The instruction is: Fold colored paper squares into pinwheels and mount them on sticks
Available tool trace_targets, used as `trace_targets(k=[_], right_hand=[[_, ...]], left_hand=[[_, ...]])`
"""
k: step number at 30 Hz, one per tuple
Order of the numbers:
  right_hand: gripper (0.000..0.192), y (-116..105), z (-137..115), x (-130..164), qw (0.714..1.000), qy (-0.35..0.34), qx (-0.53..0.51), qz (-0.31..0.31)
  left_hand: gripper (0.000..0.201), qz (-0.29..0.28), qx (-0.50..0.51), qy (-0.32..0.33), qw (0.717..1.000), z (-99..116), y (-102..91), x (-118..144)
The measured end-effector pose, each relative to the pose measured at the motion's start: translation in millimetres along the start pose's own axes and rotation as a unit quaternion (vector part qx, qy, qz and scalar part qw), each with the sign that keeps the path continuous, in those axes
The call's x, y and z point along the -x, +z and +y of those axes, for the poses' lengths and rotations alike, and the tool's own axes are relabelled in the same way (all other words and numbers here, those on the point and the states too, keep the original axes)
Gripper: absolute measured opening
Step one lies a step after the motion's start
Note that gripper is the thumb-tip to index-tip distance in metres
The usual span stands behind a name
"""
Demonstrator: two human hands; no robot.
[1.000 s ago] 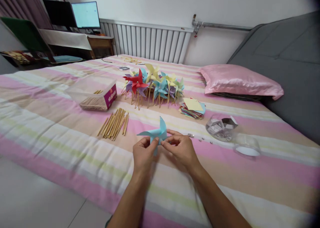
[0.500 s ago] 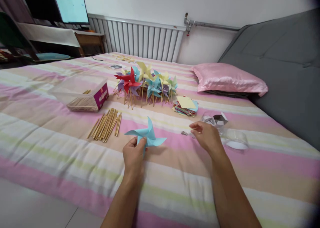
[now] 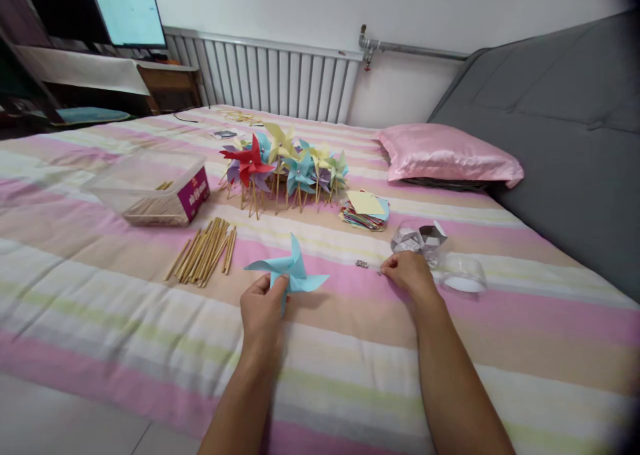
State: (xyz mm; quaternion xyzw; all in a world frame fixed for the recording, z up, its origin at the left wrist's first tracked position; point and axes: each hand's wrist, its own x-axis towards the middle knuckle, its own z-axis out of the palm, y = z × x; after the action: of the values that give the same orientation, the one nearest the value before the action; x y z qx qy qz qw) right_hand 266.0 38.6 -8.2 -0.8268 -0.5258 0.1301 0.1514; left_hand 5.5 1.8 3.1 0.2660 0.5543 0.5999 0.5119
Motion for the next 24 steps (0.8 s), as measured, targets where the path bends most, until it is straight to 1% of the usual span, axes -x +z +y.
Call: trace_targets(k=[5, 9, 13, 18, 21, 24], right_hand=[[0.016, -0.1, -5.2, 1.2, 1.0, 0.013, 0.025, 0.003], [0.014, 0.8, -6.6, 3.1, 0.999, 0.008, 0.036, 0.025], [0.014, 0.2, -5.8, 3.5, 0.998, -0.003, 0.024, 0.051], [0.017, -2.3, -10.5, 3.1, 0.995, -0.038, -0.032, 0.086], [0.018, -3.3, -14.2, 3.2, 0.989, -0.069, -0.095, 0.087], [0.02, -3.3, -17.4, 4.9, 0.981, -0.086, -0.155, 0.073]], left_hand=[[0.018, -0.003, 0.0, -0.002, 1.0, -0.9, -0.4, -0.1], [0.018, -0.004, -0.006, -0.005, 1.0, -0.1, -0.5, -0.6], [0.019, -0.007, -0.001, -0.007, 1.0, 0.3, -0.5, -1.1], [0.019, -0.008, -0.003, -0.004, 1.0, 0.3, -0.6, -0.9], [0.018, -0.006, -0.007, -0.005, 1.0, 0.0, -1.0, -0.1], [0.018, -0.007, -0.006, -0.003, 1.0, -0.3, -1.3, 0.5]])
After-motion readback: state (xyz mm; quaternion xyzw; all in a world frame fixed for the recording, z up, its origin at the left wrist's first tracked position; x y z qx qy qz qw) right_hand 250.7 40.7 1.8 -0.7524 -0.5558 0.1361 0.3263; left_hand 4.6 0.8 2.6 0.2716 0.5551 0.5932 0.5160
